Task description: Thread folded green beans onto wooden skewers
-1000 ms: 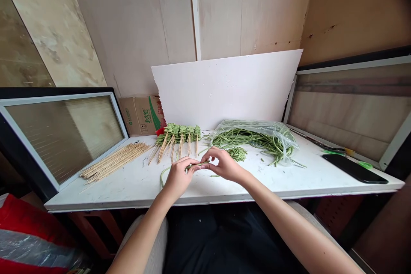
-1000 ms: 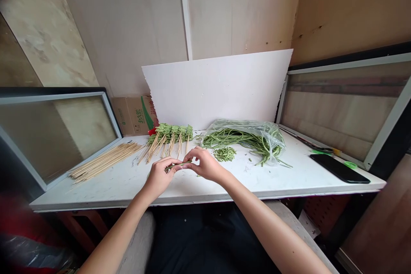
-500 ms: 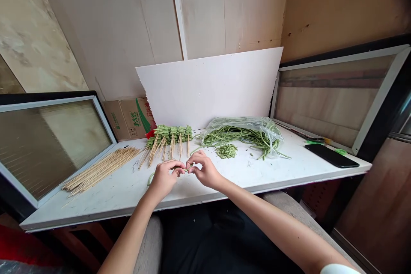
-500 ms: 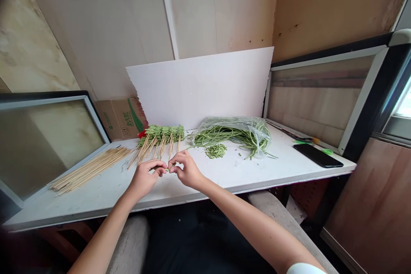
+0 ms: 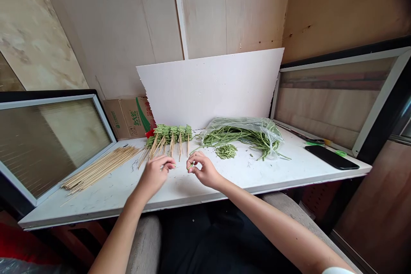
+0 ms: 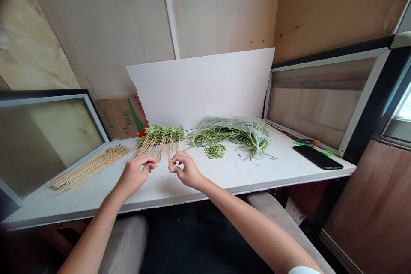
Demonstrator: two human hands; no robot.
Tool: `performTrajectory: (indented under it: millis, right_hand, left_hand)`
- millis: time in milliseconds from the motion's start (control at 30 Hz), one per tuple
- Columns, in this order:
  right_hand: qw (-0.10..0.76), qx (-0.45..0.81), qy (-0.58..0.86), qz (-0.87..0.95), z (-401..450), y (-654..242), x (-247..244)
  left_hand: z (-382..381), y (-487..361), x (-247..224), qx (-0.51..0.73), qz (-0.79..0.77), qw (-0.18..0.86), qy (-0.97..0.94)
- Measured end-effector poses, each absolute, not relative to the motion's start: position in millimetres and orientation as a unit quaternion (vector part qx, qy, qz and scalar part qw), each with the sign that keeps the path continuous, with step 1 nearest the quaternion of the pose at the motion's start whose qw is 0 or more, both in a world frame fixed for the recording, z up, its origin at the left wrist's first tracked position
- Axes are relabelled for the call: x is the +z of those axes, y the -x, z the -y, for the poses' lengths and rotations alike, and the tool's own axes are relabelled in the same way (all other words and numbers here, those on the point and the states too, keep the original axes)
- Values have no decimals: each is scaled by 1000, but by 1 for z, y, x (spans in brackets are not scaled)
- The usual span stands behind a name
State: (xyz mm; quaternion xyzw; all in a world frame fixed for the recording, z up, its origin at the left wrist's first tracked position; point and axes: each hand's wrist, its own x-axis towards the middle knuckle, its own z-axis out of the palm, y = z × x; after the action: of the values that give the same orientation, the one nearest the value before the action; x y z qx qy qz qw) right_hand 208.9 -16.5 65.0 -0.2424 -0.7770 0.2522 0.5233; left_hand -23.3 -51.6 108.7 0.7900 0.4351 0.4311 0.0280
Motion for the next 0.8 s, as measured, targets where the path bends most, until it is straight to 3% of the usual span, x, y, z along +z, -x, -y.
performTrajectory:
  millis: [133, 333, 500, 800]
  right_hand:
    - [515, 225, 289, 775, -6, -225, 62]
    - [423, 131, 425, 790, -42, -249, 38]
    - [290, 189, 440, 829, -52, -262, 29]
    - [203, 301, 419, 832, -57, -287, 46]
  left_hand:
    - [45, 59, 115, 496, -504, 11, -707]
    - [44, 47, 118, 500, -490, 49, -712]
    - [42, 30, 113, 483, -462, 51, -743]
    - [44, 28, 112, 470, -460, 40, -753]
